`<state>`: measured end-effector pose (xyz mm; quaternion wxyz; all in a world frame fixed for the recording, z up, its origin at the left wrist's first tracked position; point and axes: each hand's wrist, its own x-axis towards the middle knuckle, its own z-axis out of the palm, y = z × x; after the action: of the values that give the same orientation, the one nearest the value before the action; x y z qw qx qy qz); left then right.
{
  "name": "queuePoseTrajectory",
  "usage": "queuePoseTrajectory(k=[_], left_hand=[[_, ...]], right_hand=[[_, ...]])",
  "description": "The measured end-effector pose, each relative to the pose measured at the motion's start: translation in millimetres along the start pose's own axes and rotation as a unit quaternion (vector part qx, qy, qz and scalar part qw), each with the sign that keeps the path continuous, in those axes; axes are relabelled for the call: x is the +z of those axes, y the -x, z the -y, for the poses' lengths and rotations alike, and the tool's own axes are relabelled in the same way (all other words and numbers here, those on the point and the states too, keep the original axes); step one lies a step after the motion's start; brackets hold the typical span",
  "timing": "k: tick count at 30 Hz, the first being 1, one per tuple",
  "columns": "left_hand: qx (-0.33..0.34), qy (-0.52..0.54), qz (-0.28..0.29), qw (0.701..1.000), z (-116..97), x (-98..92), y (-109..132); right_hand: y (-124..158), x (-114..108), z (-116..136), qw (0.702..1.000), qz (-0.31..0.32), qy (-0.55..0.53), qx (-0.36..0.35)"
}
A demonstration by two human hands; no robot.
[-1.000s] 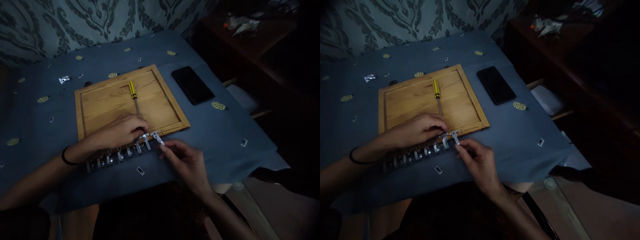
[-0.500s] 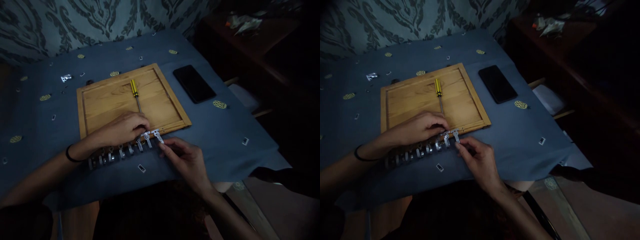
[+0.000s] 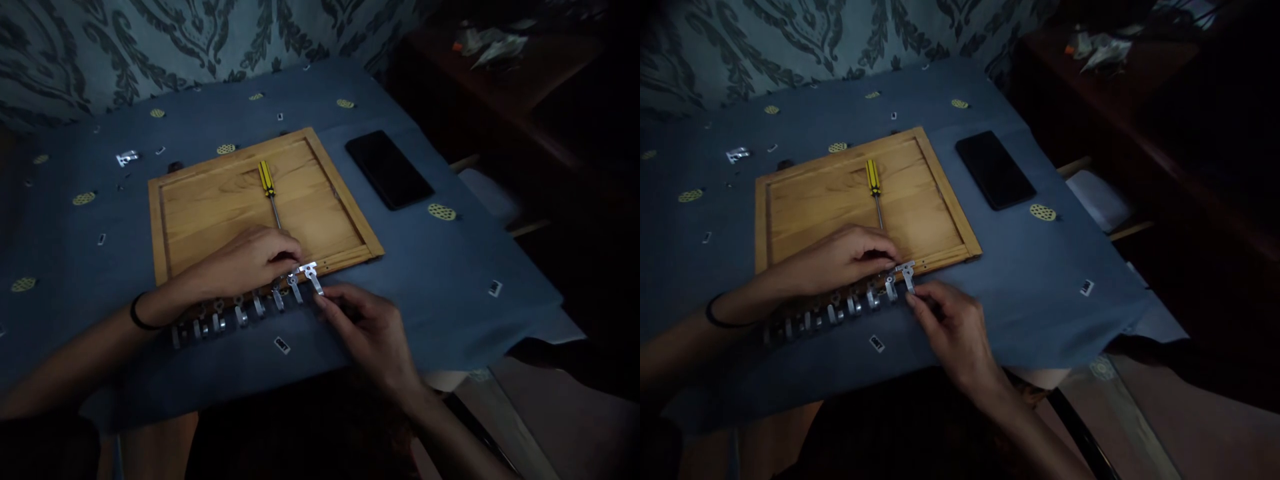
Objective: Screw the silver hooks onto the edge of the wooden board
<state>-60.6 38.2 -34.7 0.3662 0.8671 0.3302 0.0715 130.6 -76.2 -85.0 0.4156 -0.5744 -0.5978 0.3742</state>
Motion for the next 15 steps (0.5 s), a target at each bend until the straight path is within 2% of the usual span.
queuePoseTrajectory(k=[9, 15], left_hand=[[-0.056, -0.007, 0.006, 0.998, -2.2, 2.5, -7.6], [-0.071, -0.013, 0.011, 0.997, -2.4, 2.4, -9.1]], right_hand=[[0.9, -2.5, 2.0, 0.998, 0.013, 0.035, -0.058], [0.8, -2.0, 0.7, 0.994, 0.026, 0.049, -0.096]])
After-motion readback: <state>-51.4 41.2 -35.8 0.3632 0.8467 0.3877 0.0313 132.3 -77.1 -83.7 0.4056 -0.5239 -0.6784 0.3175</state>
